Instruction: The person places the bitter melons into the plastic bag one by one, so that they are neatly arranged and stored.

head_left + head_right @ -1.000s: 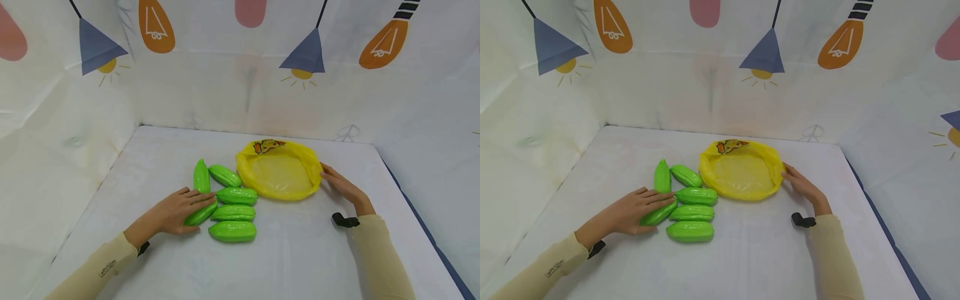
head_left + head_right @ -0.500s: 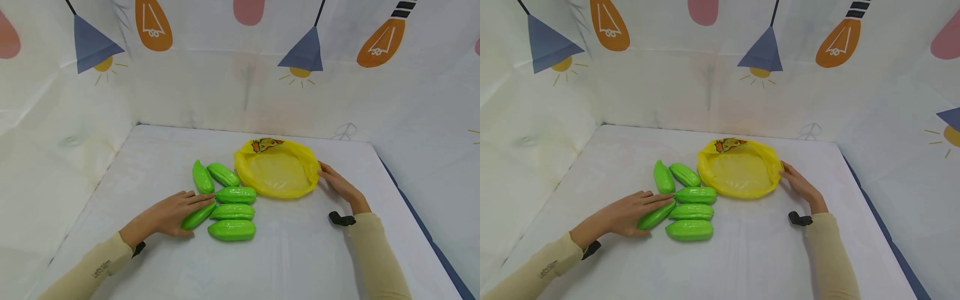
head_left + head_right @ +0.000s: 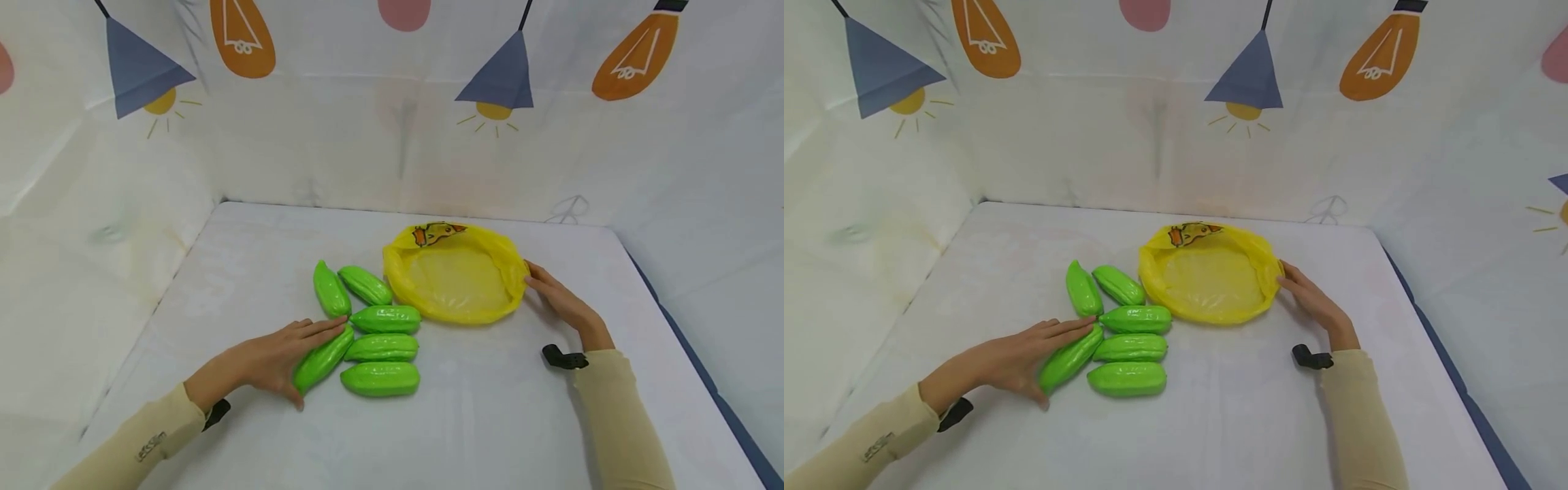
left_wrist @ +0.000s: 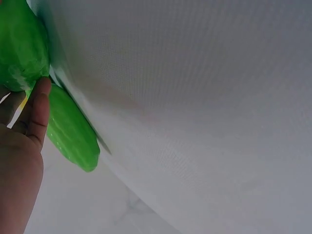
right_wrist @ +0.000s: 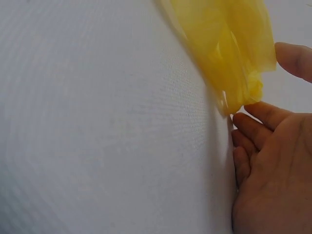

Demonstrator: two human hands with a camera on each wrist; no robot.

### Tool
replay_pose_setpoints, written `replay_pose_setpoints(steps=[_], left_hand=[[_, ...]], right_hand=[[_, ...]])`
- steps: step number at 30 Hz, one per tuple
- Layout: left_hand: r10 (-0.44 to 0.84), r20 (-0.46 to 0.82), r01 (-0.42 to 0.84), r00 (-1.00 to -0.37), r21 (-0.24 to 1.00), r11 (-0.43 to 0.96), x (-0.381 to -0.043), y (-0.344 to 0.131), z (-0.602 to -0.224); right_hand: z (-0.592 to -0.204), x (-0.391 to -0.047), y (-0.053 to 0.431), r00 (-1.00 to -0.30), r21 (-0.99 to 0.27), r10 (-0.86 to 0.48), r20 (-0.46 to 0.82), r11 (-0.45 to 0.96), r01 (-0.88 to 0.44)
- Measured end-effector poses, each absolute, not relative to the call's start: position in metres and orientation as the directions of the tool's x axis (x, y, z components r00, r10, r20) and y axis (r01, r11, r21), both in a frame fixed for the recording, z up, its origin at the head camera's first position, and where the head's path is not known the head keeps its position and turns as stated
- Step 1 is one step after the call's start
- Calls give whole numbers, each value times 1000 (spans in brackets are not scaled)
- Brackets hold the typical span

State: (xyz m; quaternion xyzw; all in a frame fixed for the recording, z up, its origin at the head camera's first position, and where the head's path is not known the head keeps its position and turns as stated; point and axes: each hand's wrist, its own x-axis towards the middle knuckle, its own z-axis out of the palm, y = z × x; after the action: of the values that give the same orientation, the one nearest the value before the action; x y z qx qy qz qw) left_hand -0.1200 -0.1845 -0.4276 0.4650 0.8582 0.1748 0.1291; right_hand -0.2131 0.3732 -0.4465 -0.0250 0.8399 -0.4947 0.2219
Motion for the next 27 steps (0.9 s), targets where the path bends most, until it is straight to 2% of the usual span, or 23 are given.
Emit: replay_pose_setpoints(steps=[11, 16, 22, 27], left_hand=[[851, 4, 799, -525, 348, 491, -122, -183, -432], [849, 33, 799, -527, 361, 481, -124, -183, -435], [869, 92, 825, -487, 376, 422, -122, -182, -437], [867, 90, 823, -491, 376, 427, -121, -182, -437]], right_hand=[[-449, -216, 374, -906, -828, -239, -351, 530, 181], [-452, -216, 374, -908, -823, -234, -349, 540, 177], [-452, -215, 375, -907, -823, -229, -354, 537, 186], [-449, -215, 373, -906, -826, -237, -350, 534, 179]])
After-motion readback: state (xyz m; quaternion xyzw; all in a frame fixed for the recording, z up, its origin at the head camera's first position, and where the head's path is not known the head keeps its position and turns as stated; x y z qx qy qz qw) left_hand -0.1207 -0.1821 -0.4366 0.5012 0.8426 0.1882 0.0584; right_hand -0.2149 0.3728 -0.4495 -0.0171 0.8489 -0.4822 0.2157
